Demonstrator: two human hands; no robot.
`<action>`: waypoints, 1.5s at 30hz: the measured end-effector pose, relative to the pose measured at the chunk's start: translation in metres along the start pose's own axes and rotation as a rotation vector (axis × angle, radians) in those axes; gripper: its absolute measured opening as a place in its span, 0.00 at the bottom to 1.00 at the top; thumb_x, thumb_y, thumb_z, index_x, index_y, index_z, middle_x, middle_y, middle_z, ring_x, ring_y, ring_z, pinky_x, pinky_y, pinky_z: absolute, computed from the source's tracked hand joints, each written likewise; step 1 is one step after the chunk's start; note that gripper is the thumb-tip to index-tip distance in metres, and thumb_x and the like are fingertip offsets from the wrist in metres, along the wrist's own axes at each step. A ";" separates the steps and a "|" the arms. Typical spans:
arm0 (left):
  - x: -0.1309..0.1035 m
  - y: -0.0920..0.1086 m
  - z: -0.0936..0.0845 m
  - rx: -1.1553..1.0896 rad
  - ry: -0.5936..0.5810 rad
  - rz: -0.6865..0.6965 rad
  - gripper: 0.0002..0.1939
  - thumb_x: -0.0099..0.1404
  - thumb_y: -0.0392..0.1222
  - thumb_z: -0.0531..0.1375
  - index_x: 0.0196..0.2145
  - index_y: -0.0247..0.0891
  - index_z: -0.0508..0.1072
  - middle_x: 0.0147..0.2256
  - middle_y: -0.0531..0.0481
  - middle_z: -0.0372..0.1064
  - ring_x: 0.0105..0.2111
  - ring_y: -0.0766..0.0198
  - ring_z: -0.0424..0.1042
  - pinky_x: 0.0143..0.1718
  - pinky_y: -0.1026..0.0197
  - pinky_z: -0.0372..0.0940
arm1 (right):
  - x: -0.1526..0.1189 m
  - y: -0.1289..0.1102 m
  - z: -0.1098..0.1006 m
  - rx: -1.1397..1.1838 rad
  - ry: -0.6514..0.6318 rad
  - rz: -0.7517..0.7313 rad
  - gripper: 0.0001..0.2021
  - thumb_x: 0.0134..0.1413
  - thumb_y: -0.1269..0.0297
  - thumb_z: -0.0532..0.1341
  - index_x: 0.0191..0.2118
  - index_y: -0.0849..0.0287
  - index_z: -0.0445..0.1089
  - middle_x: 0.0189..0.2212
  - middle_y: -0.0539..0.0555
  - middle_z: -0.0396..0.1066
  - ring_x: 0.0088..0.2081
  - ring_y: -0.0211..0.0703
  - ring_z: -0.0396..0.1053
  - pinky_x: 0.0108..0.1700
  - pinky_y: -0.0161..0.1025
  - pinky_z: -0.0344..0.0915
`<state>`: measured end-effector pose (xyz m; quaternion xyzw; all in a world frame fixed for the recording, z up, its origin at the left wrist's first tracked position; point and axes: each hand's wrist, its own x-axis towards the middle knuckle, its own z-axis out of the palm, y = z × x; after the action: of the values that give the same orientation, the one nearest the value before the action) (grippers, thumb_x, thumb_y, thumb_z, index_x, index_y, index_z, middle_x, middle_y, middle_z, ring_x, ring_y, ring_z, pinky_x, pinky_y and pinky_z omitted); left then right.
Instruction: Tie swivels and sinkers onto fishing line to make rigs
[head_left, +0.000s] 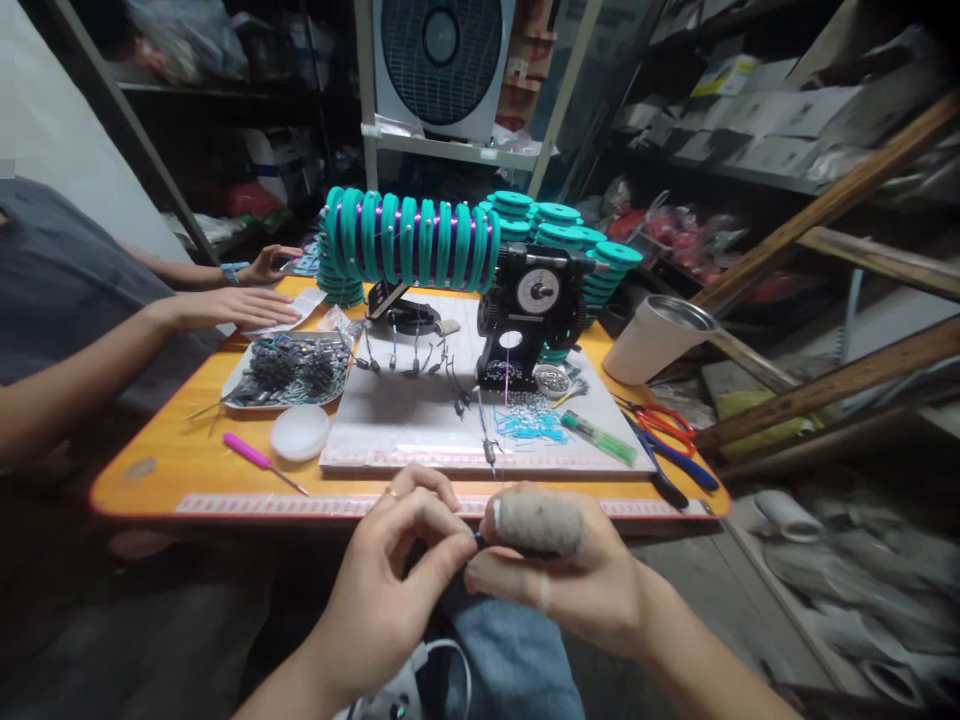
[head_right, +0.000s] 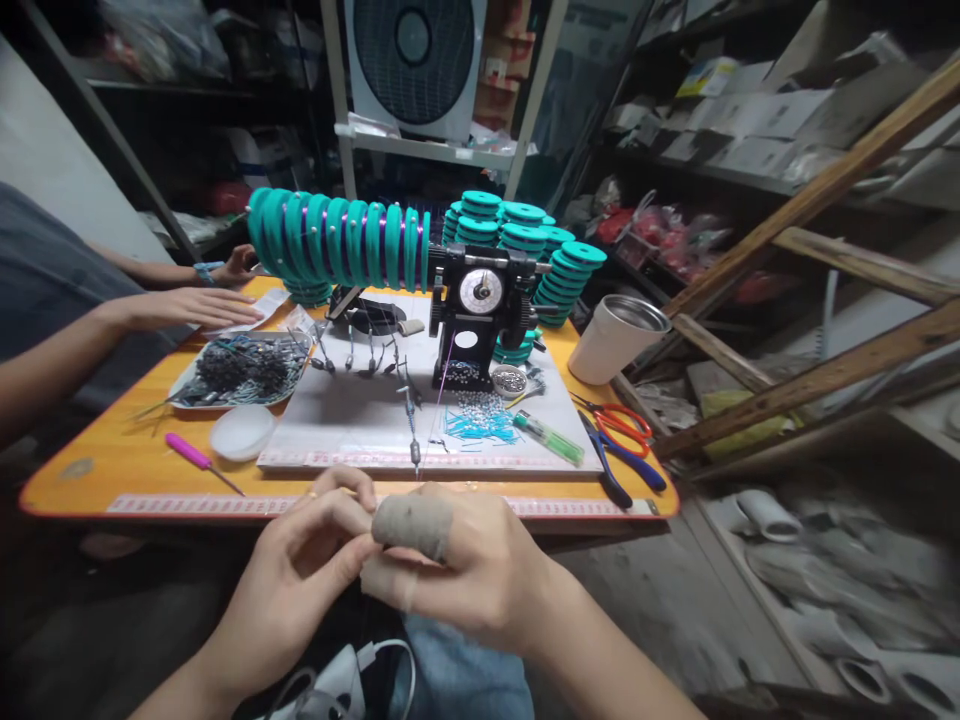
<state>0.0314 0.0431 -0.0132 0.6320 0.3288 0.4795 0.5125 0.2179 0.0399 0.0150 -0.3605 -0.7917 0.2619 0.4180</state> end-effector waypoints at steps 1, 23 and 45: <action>-0.001 -0.002 0.000 0.188 0.064 0.163 0.06 0.67 0.32 0.61 0.31 0.37 0.73 0.37 0.48 0.65 0.36 0.65 0.70 0.35 0.66 0.67 | 0.001 -0.001 0.000 0.001 -0.004 -0.026 0.02 0.62 0.64 0.64 0.38 0.54 0.74 0.29 0.48 0.68 0.28 0.37 0.69 0.30 0.34 0.71; -0.001 -0.004 0.001 -0.264 -0.018 -0.181 0.13 0.67 0.43 0.63 0.26 0.37 0.69 0.34 0.48 0.66 0.35 0.63 0.69 0.35 0.64 0.66 | 0.004 -0.005 0.003 0.076 -0.099 0.080 0.05 0.62 0.66 0.63 0.34 0.54 0.69 0.26 0.46 0.67 0.28 0.38 0.69 0.29 0.33 0.69; -0.022 -0.018 0.010 -0.460 0.214 -0.274 0.09 0.66 0.41 0.65 0.28 0.38 0.73 0.36 0.51 0.68 0.40 0.68 0.71 0.46 0.70 0.65 | -0.025 -0.007 0.031 0.042 0.193 0.328 0.05 0.59 0.69 0.66 0.42 0.55 0.75 0.34 0.51 0.76 0.32 0.39 0.72 0.33 0.33 0.69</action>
<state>0.0349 0.0250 -0.0365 0.3944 0.3460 0.5317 0.6648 0.1988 0.0121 -0.0081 -0.4991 -0.6729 0.3073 0.4513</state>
